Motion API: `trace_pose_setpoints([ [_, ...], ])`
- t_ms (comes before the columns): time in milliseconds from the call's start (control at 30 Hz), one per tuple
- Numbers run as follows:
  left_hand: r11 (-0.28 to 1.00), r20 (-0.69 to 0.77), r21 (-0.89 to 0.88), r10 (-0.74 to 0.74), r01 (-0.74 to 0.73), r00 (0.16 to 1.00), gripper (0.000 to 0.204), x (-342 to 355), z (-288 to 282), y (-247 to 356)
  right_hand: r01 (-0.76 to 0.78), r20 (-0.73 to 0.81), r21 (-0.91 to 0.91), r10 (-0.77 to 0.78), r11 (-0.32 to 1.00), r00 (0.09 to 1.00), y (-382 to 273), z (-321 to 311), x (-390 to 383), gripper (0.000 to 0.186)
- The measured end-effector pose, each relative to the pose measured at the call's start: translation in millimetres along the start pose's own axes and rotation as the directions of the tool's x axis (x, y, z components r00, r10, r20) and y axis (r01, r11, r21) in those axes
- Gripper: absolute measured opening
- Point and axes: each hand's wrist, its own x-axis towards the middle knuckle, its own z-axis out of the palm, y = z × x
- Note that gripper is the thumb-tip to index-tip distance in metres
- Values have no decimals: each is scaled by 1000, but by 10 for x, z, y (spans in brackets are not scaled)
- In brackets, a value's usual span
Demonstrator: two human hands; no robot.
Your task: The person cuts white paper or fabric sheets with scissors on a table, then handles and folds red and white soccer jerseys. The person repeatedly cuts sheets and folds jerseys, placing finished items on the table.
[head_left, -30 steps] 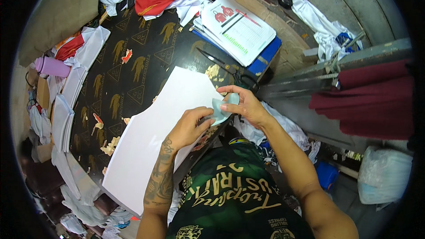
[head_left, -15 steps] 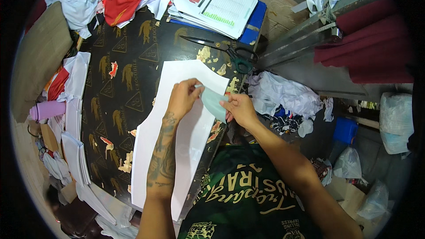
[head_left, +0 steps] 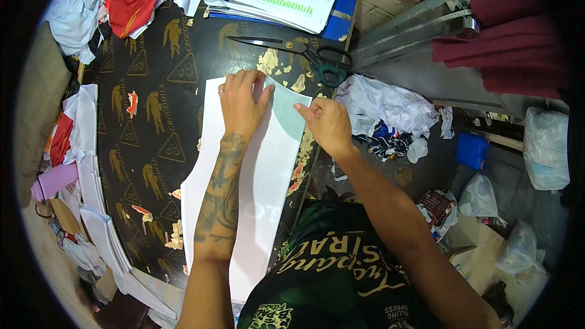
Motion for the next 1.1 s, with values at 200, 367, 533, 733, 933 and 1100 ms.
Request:
trace_pose_setpoints([
  [200, 998, 61, 63, 26, -30, 998, 55, -603, -8, 319, 446, -146, -229, -483, 865, 863, 42, -548, 388, 20],
  [367, 988, 34, 153, -25, 19, 999, 64, -681, 161, 416, 558, 170, -387, -538, 734, 826, 127, -752, 878, 37],
  [533, 991, 20, 130, -37, 34, 999, 61, -715, 100, 413, 557, 377, -361, -429, 747, 820, 40, -979, 1010, 36],
  [733, 983, -38, 37, -177, 178, 984, 50, -979, -26, 581, 100, 510, -211, 23, 972, 860, 242, -1455, 332, 55],
  [933, 973, -35, 202, -109, 113, 993, 65, -888, 146, 580, -78, 353, -57, 93, 995, 931, 876, -1598, -768, 41],
  [1100, 979, 33, 196, -67, 60, 997, 67, -855, 130, 485, -55, 281, 23, 46, 998, 958, 1034, -1612, -1247, 42],
])
